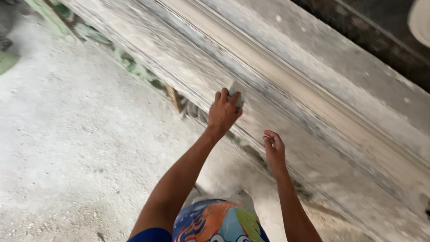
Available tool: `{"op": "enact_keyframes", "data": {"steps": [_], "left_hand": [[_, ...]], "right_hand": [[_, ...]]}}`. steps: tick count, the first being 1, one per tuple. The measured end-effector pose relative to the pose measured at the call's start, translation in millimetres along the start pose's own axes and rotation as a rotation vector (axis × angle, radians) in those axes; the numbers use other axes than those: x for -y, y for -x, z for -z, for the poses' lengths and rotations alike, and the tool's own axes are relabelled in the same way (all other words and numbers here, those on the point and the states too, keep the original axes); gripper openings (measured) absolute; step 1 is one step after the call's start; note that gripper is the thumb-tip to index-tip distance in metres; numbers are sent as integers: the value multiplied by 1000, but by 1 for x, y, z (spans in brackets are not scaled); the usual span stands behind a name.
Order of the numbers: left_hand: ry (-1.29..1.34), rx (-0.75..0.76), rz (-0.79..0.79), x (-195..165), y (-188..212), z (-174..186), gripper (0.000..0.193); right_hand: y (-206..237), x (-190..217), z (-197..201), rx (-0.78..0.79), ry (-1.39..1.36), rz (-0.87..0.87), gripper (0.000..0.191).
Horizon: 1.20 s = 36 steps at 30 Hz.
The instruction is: The person spreads wet gypsum slurry along long decorative molding strips and presses handfuls of white fiberglass strands into the wet coating. They then smooth the coated surface by hand, scoop more slurry from a bucket, and continue smoothing the strips.
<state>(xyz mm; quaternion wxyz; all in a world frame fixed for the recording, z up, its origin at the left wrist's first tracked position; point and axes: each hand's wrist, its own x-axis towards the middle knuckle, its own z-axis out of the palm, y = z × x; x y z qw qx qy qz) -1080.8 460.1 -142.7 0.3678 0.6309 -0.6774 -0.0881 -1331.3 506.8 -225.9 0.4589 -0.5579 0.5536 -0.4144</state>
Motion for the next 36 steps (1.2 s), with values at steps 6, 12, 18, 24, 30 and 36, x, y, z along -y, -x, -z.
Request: {"op": "enact_keyframes", "data": {"steps": [6, 12, 18, 24, 30, 36], "left_hand": [[-41, -33, 49, 111, -52, 74, 53], [-26, -59, 146, 248, -119, 132, 54], [25, -53, 280, 402, -199, 200, 52], [117, -94, 354, 533, -267, 280, 55], [32, -351, 452, 707, -371, 357, 57], [570, -495, 786, 888, -492, 426, 53]], "right_hand": [[-81, 47, -117, 36, 114, -78, 31], [-180, 60, -229, 69, 214, 179, 29], [-305, 107, -394, 194, 244, 239, 27], [-411, 168, -560, 358, 403, 498, 30], [-508, 194, -709, 533, 609, 563, 54], [-608, 240, -882, 705, 851, 610, 75]]}}
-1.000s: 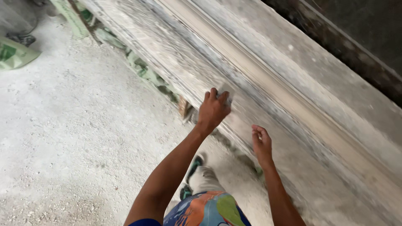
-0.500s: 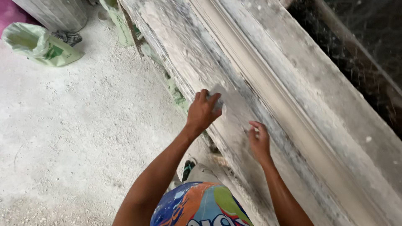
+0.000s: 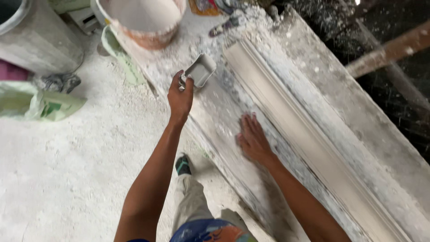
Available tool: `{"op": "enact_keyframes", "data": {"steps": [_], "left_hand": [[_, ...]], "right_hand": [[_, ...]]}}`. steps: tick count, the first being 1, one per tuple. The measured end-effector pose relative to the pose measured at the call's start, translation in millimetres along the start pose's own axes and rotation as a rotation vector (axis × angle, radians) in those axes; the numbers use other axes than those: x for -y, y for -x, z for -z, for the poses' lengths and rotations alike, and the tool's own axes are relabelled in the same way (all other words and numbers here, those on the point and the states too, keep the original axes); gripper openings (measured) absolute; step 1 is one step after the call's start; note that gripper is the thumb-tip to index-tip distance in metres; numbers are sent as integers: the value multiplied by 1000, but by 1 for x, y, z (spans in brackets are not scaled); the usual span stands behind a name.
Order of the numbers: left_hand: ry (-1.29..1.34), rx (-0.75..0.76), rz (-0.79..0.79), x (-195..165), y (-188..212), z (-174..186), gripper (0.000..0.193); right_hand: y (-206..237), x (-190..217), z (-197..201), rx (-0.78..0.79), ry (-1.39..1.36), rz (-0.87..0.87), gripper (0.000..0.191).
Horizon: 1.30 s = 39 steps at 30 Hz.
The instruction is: The person spreads wet gypsum slurry along long decorative molding strips and presses handfuls of white fiberglass strands into the wet coating. They then smooth the coated surface by hand, scoop more slurry from a bucket, and continue smoothing the strips.
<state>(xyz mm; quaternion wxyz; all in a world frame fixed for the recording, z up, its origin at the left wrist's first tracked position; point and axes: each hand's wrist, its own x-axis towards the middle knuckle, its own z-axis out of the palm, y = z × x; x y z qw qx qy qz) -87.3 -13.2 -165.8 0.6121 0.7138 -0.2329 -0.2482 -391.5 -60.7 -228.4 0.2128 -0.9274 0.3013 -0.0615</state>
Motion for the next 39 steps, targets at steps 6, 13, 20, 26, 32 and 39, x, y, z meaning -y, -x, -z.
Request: {"op": "enact_keyframes", "data": {"steps": [6, 13, 20, 26, 32, 39], "left_hand": [[187, 91, 65, 5, -127, -23, 60], [279, 139, 244, 12, -175, -48, 57], [42, -76, -103, 30, -194, -79, 34], [294, 78, 97, 62, -171, -61, 28], [254, 52, -18, 75, -81, 18, 49], [22, 40, 270, 63, 34, 64, 54]], "right_hand": [[-148, 29, -19, 89, 58, 6, 76], [-206, 36, -28, 234, 162, 76, 79], [-211, 34, -19, 354, 220, 166, 85], [-227, 26, -26, 307, 208, 154, 82], [-240, 14, -37, 228, 205, 201, 75], [-165, -3, -28, 208, 154, 256, 75]]}}
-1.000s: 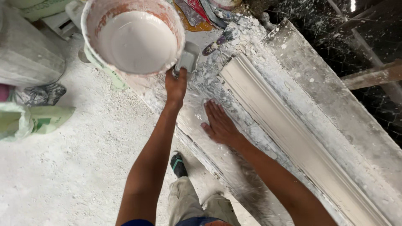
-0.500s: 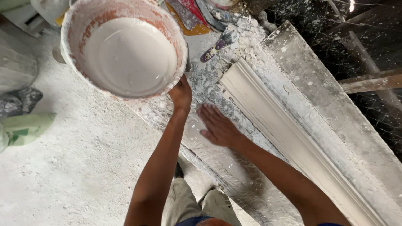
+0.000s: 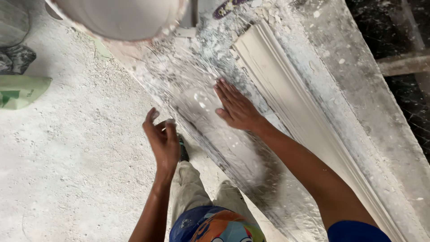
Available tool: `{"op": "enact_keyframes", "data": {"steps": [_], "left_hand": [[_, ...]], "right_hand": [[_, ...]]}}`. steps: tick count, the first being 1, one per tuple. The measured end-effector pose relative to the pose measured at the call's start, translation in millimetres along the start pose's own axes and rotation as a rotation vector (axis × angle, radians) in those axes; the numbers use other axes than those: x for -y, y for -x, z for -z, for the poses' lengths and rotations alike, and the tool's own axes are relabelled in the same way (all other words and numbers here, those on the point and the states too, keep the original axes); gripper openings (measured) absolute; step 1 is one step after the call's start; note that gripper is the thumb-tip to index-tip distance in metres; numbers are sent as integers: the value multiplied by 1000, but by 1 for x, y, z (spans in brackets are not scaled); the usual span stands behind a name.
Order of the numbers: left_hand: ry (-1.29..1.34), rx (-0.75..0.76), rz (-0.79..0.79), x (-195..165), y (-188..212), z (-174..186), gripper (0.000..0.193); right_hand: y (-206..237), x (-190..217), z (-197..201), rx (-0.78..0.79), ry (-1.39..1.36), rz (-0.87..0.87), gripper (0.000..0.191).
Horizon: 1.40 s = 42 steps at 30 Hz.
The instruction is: The person spreads wet gypsum slurry along long decorative molding strips and presses handfuls of white fiberglass strands into the wet coating. They then smooth the coated surface by hand, scoop more slurry from a bucket, and continue smoothing the strips.
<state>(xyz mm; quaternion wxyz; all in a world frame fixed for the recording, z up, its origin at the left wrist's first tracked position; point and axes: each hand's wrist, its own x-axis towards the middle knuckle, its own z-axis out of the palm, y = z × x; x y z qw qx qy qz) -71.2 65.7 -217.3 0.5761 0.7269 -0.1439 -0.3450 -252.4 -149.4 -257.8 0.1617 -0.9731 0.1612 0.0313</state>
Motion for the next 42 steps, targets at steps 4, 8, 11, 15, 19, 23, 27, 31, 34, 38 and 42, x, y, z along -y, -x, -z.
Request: {"op": "enact_keyframes", "data": {"steps": [4, 8, 11, 15, 19, 23, 27, 31, 34, 38, 42], "left_hand": [[-145, -92, -253, 17, 56, 1, 51], [-104, -119, -294, 39, 152, -23, 53], [-176, -122, -361, 61, 244, -51, 56], [-196, -180, -353, 95, 382, -87, 57], [-214, -168, -365, 119, 499, -121, 57], [-265, -169, -377, 136, 598, -146, 57], [-249, -131, -408, 163, 695, -175, 55], [-270, -82, -521, 213, 797, -206, 54], [-277, -55, -504, 262, 901, -226, 56], [-255, -17, -410, 297, 1017, -263, 58], [-324, 33, -403, 301, 1108, -303, 59]], "right_hand": [[87, 7, -5, 34, 9, 3, 77], [186, 11, -20, 62, 7, -3, 78], [277, 13, -37, 35, 9, 0, 76], [410, 12, -61, -9, 0, 27, 72], [540, 19, -78, -16, -17, 1, 71], [651, 25, -85, -1, -25, -9, 72], [763, 30, -103, -23, -63, -23, 70], [876, 26, -130, -85, -21, 40, 70], [981, 20, -154, -22, -11, 22, 71], [1118, 25, -174, 40, -35, -39, 72], [1234, 33, -180, 58, -4, -83, 73]]}}
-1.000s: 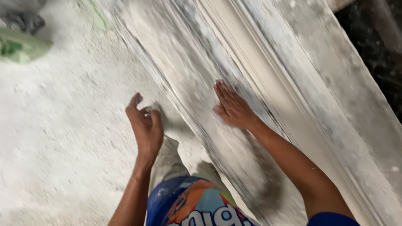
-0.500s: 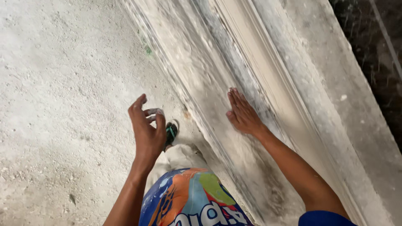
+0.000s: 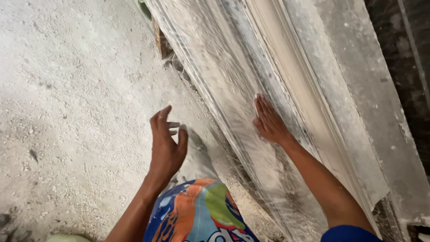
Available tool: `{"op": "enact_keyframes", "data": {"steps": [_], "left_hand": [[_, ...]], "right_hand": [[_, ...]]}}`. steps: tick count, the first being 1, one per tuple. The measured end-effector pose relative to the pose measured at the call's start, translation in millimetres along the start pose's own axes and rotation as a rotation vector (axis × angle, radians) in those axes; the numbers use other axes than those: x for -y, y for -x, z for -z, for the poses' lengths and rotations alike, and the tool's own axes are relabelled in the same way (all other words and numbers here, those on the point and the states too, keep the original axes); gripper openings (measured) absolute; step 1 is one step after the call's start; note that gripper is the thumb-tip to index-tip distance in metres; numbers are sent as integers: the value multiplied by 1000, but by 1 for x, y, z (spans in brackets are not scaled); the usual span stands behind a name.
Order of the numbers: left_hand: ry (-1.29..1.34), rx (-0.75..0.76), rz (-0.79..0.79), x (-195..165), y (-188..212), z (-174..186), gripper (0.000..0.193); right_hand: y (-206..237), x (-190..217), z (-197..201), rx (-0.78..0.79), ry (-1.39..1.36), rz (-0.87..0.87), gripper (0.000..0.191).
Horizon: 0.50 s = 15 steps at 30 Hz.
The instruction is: The person spreads wet gypsum slurry along long decorative molding strips and presses handfuls of white fiberglass strands into the wet coating. They then smooth the coated surface by hand, scoop more slurry from a bucket, and continue smoothing the strips.
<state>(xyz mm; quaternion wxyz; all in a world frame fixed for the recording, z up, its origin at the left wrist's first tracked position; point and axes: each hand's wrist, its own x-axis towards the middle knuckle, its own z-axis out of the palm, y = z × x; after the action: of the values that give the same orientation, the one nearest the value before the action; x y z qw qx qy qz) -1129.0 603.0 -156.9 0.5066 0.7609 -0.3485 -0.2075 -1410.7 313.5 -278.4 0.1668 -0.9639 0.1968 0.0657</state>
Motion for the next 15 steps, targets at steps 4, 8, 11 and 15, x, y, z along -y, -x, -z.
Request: {"op": "enact_keyframes", "data": {"steps": [4, 8, 11, 15], "left_hand": [[-4, 9, 14, -29, 86, -38, 57], [-25, -8, -46, -33, 178, -95, 58], [31, -15, -14, -36, 264, -158, 55], [77, 70, 69, -58, 394, -240, 56]], "right_hand": [[111, -5, -18, -69, 0, 42, 68], [209, -21, -40, -106, 7, 103, 67], [300, -35, -66, -116, 14, 121, 66], [441, -51, -97, -83, -59, 80, 66]]}}
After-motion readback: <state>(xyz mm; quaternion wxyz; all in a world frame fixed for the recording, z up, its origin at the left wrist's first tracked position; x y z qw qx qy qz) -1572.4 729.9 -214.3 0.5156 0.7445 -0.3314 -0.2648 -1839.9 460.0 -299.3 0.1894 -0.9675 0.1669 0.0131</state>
